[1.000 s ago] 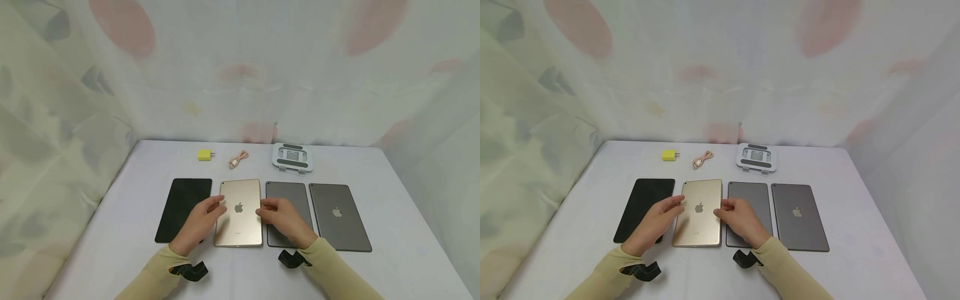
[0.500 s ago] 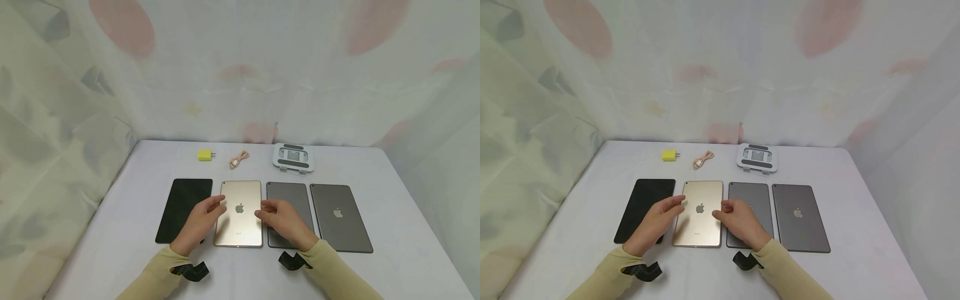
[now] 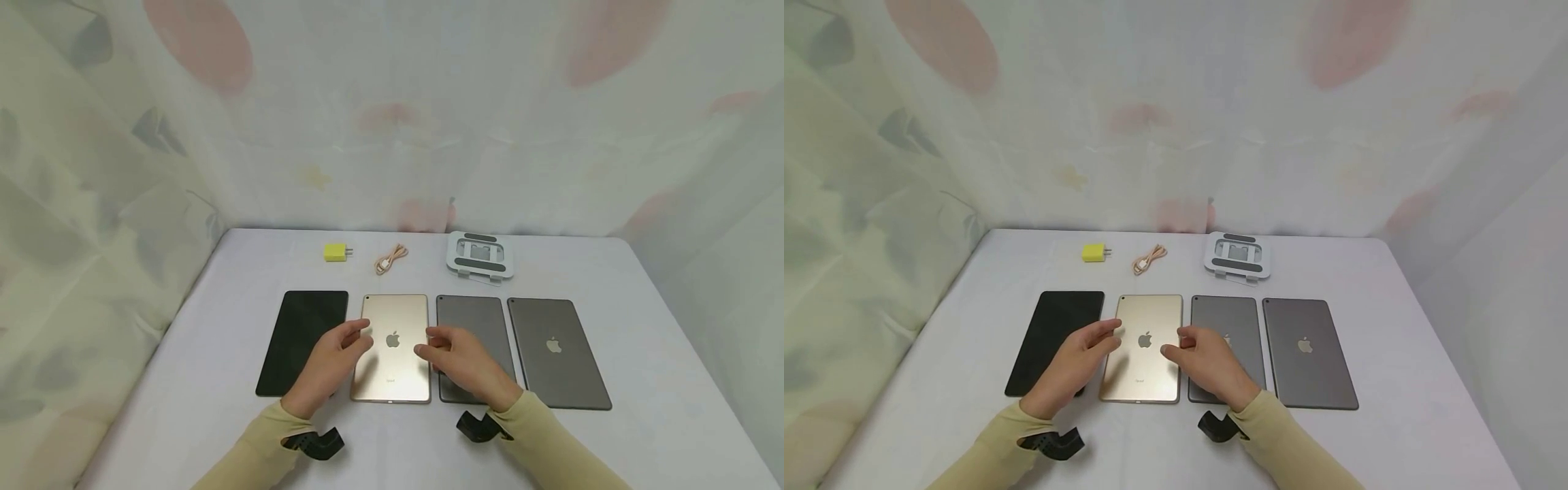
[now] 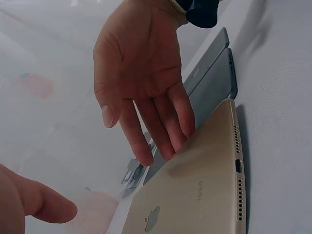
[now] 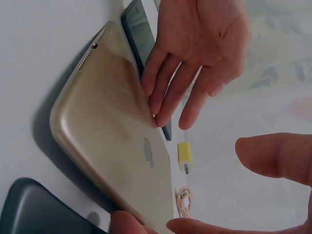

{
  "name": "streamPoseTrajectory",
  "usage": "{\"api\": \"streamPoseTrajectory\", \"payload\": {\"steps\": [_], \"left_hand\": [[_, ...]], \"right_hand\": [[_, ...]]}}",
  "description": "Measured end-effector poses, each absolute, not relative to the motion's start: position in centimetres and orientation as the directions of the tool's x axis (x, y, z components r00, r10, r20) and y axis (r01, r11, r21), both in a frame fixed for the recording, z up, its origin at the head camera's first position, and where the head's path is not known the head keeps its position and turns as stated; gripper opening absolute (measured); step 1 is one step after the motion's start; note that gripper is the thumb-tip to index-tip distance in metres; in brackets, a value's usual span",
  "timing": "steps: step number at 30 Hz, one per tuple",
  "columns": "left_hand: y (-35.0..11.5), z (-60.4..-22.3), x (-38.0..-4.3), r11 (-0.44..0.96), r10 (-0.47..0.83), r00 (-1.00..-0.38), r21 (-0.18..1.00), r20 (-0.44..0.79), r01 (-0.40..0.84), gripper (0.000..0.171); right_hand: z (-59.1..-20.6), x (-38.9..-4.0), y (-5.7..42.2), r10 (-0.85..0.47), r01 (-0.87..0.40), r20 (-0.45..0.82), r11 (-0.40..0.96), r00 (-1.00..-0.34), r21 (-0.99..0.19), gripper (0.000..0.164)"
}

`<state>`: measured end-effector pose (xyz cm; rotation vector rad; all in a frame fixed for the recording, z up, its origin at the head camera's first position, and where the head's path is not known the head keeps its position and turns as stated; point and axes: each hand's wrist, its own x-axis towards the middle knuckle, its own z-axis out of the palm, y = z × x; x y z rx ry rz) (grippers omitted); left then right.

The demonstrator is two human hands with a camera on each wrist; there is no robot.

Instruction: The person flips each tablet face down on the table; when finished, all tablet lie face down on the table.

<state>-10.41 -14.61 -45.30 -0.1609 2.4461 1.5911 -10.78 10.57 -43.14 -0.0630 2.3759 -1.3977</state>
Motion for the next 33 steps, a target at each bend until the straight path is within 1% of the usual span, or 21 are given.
{"api": "streamPoseTrajectory", "payload": {"steps": [9, 13, 16, 20, 24, 27, 30, 33], "left_hand": [[-15.2, -45.0, -10.4, 0.403, 0.047, -0.977, 0.899, -0.208, -0.172, 0.049], [-16.1, -44.5, -10.3, 0.447, 0.035, -0.985, 0.884, -0.169, -0.136, 0.05], [-17.5, -44.3, -10.2, 0.509, 0.018, -0.989, 0.853, -0.143, -0.114, 0.052], [-20.3, -44.4, -9.9, 0.582, -0.002, -0.992, 0.807, -0.124, -0.102, 0.054], [-23.1, -44.5, -9.8, 0.651, -0.013, -0.995, 0.755, -0.095, -0.081, 0.059], [-24.7, -44.5, -9.8, 0.707, -0.031, -0.997, 0.704, -0.07, -0.071, 0.063], [-25.9, -44.5, -10.0, 0.747, -0.062, -0.995, 0.658, -0.076, -0.097, 0.066], [-26.7, -44.6, -10.1, 0.765, -0.081, -0.989, 0.628, -0.122, -0.14, 0.069]], "right_hand": [[-42.8, -10.9, 10.1, -0.243, 0.11, -0.284, 0.548, -0.928, -0.829, 0.065], [-42.3, -11.3, 8.6, -0.241, 0.08, -0.256, 0.562, -0.936, -0.823, 0.061], [-42.0, -11.9, 6.7, -0.26, 0.052, -0.24, 0.569, -0.935, -0.821, 0.062], [-42.0, -12.7, 3.6, -0.31, 0.031, -0.239, 0.55, -0.92, -0.835, 0.067], [-42.4, -13.2, 0.8, -0.348, 0.025, -0.241, 0.523, -0.906, -0.852, 0.072], [-42.9, -13.3, -1.1, -0.37, -0.002, -0.233, 0.536, -0.899, -0.844, 0.075], [-43.5, -13.1, -2.6, -0.388, -0.035, -0.222, 0.556, -0.895, -0.831, 0.077], [-43.9, -12.8, -3.6, -0.39, -0.063, -0.205, 0.575, -0.898, -0.816, 0.076]]}}
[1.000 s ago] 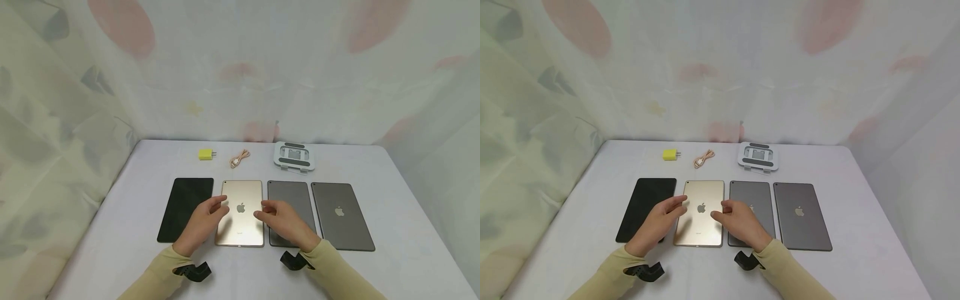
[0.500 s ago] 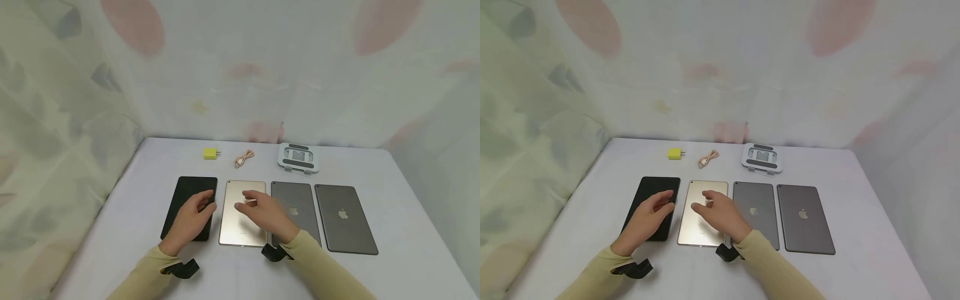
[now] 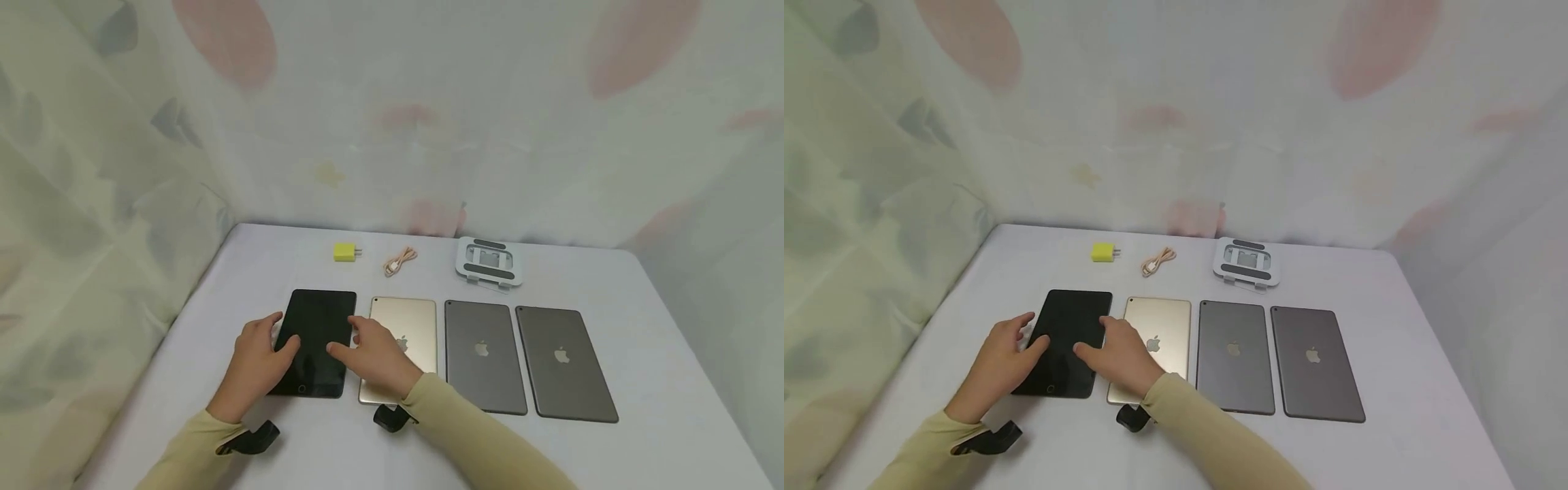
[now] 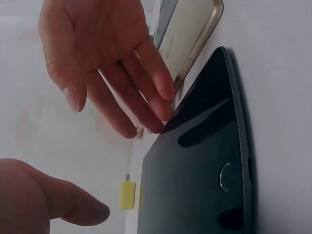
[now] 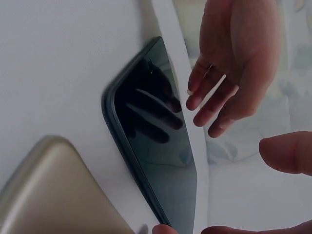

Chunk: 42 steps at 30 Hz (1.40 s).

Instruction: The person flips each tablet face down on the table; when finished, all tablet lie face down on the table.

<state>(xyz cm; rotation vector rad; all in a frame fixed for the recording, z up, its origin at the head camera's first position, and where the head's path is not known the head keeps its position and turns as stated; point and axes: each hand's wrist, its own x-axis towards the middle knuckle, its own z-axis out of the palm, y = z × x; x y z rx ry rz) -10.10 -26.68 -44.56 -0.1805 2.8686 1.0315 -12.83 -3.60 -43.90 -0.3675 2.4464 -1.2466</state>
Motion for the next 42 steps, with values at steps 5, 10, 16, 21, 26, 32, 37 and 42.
{"api": "streamPoseTrajectory", "payload": {"steps": [5, 10, 16, 21, 26, 32, 37, 42], "left_hand": [[-26.9, -44.9, -10.1, 0.778, -0.087, -0.979, 0.601, -0.186, -0.183, 0.072], [-26.8, -44.8, -10.0, 0.782, -0.082, -0.978, 0.597, -0.191, -0.181, 0.07], [-26.7, -44.4, -10.8, 0.757, -0.069, -0.979, 0.629, -0.193, -0.177, 0.069], [-26.8, -44.3, -11.2, 0.725, -0.108, -0.964, 0.644, -0.244, -0.244, 0.068], [-26.8, -44.2, -11.3, 0.695, -0.105, -0.959, 0.671, -0.263, -0.26, 0.066], [-27.6, -42.7, -11.2, 0.675, -0.082, -0.959, 0.693, -0.271, -0.254, 0.066], [-28.3, -42.1, -11.3, 0.664, -0.074, -0.956, 0.701, -0.284, -0.26, 0.068], [-28.6, -41.7, -11.1, 0.657, -0.077, -0.958, 0.708, -0.277, -0.258, 0.067]], "right_hand": [[-44.3, -12.4, -4.3, -0.386, -0.079, -0.183, 0.572, -0.904, -0.816, 0.074], [-44.6, -12.0, -4.4, -0.394, -0.074, -0.177, 0.546, -0.902, -0.835, 0.073], [-44.7, -11.9, -4.6, -0.389, -0.1, -0.141, 0.538, -0.91, -0.837, 0.072], [-44.5, -11.8, -4.6, -0.386, -0.108, -0.139, 0.553, -0.912, -0.826, 0.071], [-44.4, -11.7, -4.2, -0.393, -0.102, -0.152, 0.555, -0.907, -0.825, 0.069], [-44.1, -12.1, -4.0, -0.398, -0.077, -0.174, 0.542, -0.901, -0.837, 0.07], [-43.9, -12.5, -3.9, -0.395, -0.047, -0.197, 0.528, -0.897, -0.848, 0.069], [-43.9, -12.7, -3.8, -0.394, -0.027, -0.208, 0.514, -0.895, -0.858, 0.07]]}}
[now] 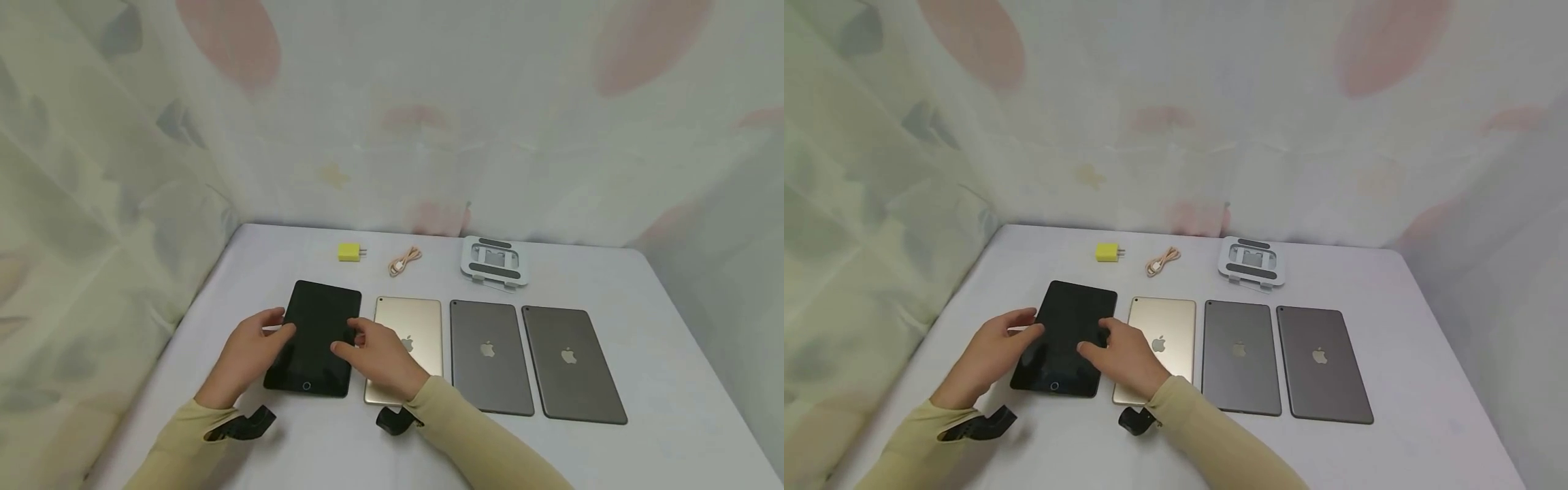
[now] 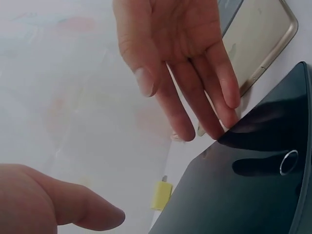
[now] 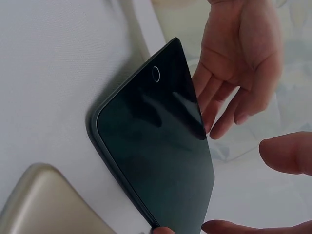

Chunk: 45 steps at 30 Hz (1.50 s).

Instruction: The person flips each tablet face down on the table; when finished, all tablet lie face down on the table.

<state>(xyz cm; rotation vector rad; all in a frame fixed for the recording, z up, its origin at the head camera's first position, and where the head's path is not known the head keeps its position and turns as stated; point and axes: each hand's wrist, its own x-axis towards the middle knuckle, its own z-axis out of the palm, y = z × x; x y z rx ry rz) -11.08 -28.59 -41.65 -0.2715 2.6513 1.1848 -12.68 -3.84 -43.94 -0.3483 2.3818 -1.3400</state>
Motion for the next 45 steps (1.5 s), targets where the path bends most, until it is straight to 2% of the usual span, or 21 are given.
{"api": "streamPoseTrajectory", "payload": {"steps": [18, 29, 36, 45], "left_hand": [[-28.5, -39.6, -10.3, 0.65, -0.035, -0.993, 0.752, -0.112, -0.107, 0.048], [-27.1, -38.6, -10.4, 0.662, -0.016, -0.997, 0.746, -0.075, -0.067, 0.045], [-26.3, -38.3, -10.3, 0.621, -0.002, -0.997, 0.782, -0.076, -0.061, 0.045], [-25.4, -38.4, -10.1, 0.599, 0.002, -0.999, 0.8, -0.048, -0.037, 0.046]], "right_hand": [[-43.7, -12.8, -4.3, -0.379, 0.013, -0.234, 0.501, -0.895, -0.865, 0.073], [-43.6, -13.2, -4.3, -0.376, 0.029, -0.246, 0.497, -0.893, -0.867, 0.079], [-43.6, -13.4, -4.1, -0.372, 0.049, -0.251, 0.474, -0.894, -0.879, 0.082], [-43.6, -13.4, -4.4, -0.409, 0.114, -0.267, 0.361, -0.873, -0.926, 0.083]]}}
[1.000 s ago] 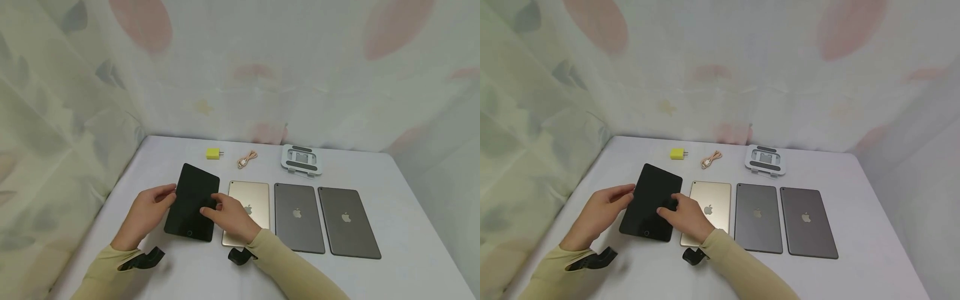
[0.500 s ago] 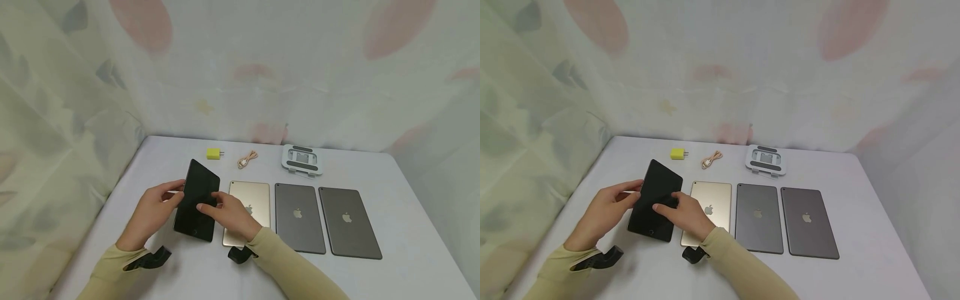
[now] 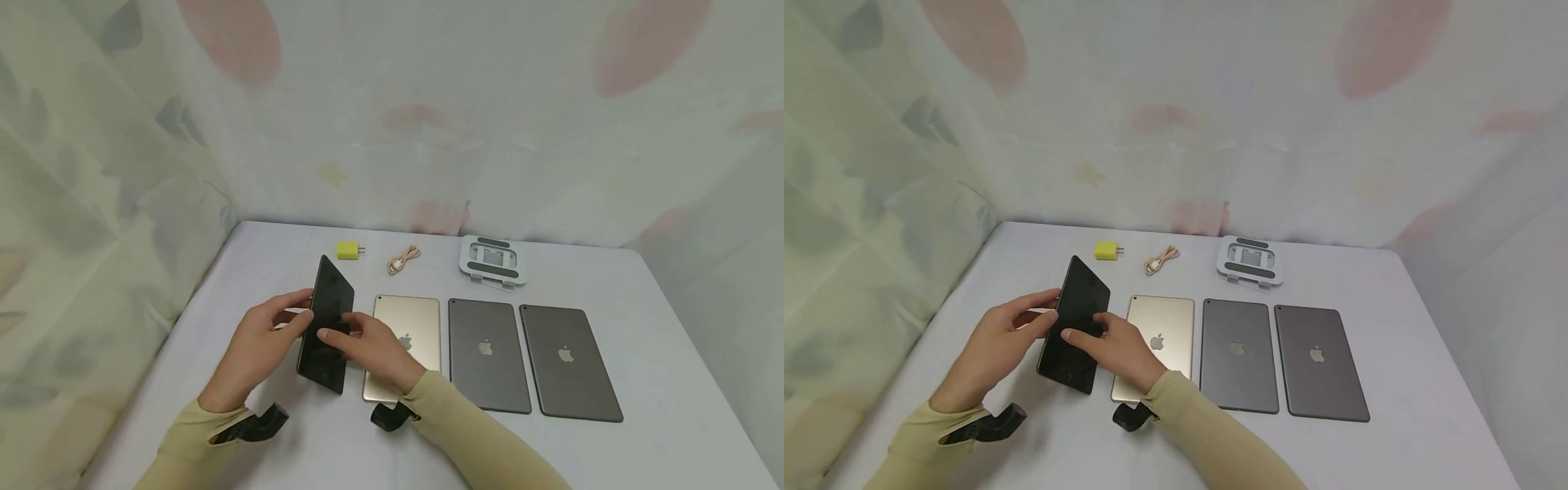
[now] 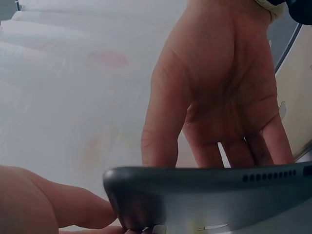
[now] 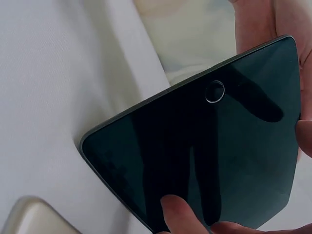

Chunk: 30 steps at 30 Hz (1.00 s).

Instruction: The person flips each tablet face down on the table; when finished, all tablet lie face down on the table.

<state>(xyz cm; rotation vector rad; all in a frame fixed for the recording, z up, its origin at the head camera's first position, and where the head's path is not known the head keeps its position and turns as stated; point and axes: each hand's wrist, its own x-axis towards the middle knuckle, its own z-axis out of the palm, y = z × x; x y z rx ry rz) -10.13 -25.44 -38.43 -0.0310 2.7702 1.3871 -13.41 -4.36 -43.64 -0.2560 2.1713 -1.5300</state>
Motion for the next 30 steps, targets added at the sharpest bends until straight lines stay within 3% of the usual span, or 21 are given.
{"api": "streamPoseTrajectory", "payload": {"steps": [12, 30], "left_hand": [[-24.6, -38.6, -10.2, 0.553, 0.011, -0.999, 0.832, -0.051, -0.036, 0.047], [-24.4, -39.3, -10.1, 0.507, 0.058, -0.998, 0.862, -0.04, -0.005, 0.046]], "right_hand": [[-43.9, -13.5, -4.4, -0.482, 0.236, -0.26, 0.111, -0.837, -0.966, 0.08], [-44.2, -13.6, -5.1, -0.501, 0.275, -0.25, 0.025, -0.828, -0.961, 0.085]]}}
